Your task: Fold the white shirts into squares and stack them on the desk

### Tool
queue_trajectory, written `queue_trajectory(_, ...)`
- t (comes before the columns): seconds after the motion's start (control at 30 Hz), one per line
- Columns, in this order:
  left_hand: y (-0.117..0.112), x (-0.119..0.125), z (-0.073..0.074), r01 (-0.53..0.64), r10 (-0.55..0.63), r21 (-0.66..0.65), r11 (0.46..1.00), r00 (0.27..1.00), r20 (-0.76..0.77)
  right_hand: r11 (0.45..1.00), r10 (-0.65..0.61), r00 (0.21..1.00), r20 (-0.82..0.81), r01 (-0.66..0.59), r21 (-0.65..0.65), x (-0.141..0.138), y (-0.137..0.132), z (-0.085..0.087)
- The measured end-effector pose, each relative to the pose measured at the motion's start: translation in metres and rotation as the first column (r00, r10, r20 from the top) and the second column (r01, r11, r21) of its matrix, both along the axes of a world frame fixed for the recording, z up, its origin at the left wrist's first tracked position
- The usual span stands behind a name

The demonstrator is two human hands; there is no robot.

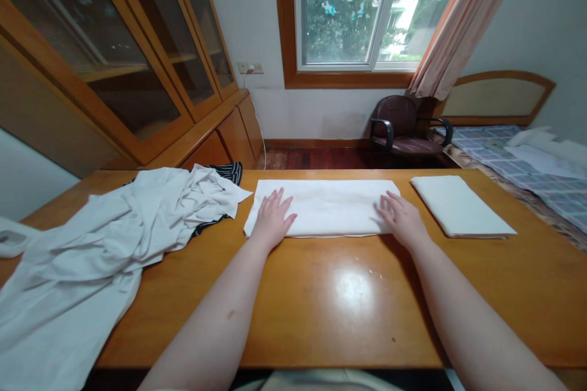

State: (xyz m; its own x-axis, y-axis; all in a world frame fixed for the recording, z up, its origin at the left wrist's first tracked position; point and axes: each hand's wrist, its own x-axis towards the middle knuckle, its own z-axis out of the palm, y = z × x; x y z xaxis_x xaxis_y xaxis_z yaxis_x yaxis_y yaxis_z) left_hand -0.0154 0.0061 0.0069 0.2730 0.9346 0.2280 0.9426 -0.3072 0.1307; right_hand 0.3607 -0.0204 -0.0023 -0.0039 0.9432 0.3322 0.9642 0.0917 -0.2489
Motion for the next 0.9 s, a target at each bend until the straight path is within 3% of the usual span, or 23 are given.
queue_trajectory(0.1,0.003,0.006,-0.012,0.025,-0.035,-0.165,0.986,0.998,-0.056,0.981,0.093,0.99,0.106,-0.073,-0.177,-0.022,0.005,-0.012)
queue_trajectory(0.23,0.009,0.0,-0.021,-0.018,-0.001,-0.274,0.961,0.998,-0.07,0.946,0.016,0.988,0.152,0.034,-0.321,-0.021,0.007,-0.02)
queue_trajectory(0.4,0.009,-0.001,-0.021,-0.024,0.003,-0.271,0.962,0.997,-0.078,0.938,-0.032,0.987,0.159,0.085,-0.337,-0.014,0.008,-0.018)
queue_trajectory(0.53,0.007,0.001,-0.021,-0.025,0.003,-0.265,0.964,0.997,-0.082,0.962,-0.07,0.989,0.133,0.103,-0.255,-0.026,0.009,-0.012)
queue_trajectory(0.63,0.007,0.001,-0.021,-0.027,0.002,-0.266,0.964,0.996,-0.094,0.982,0.105,0.99,0.098,-0.088,-0.164,-0.054,0.011,-0.005)
queue_trajectory(0.73,0.007,0.002,-0.021,-0.031,0.001,-0.261,0.965,0.994,-0.111,0.924,0.362,0.927,0.095,-0.343,-0.171,-0.096,0.019,0.0)
queue_trajectory(0.8,0.006,0.001,-0.021,-0.033,0.003,-0.254,0.967,0.993,-0.12,0.878,0.458,0.883,0.101,-0.431,-0.209,-0.124,0.029,0.001)
queue_trajectory(0.9,0.007,0.0,-0.021,-0.04,0.007,-0.261,0.965,0.992,-0.127,0.841,0.497,0.864,0.081,-0.456,-0.292,-0.146,0.049,-0.002)
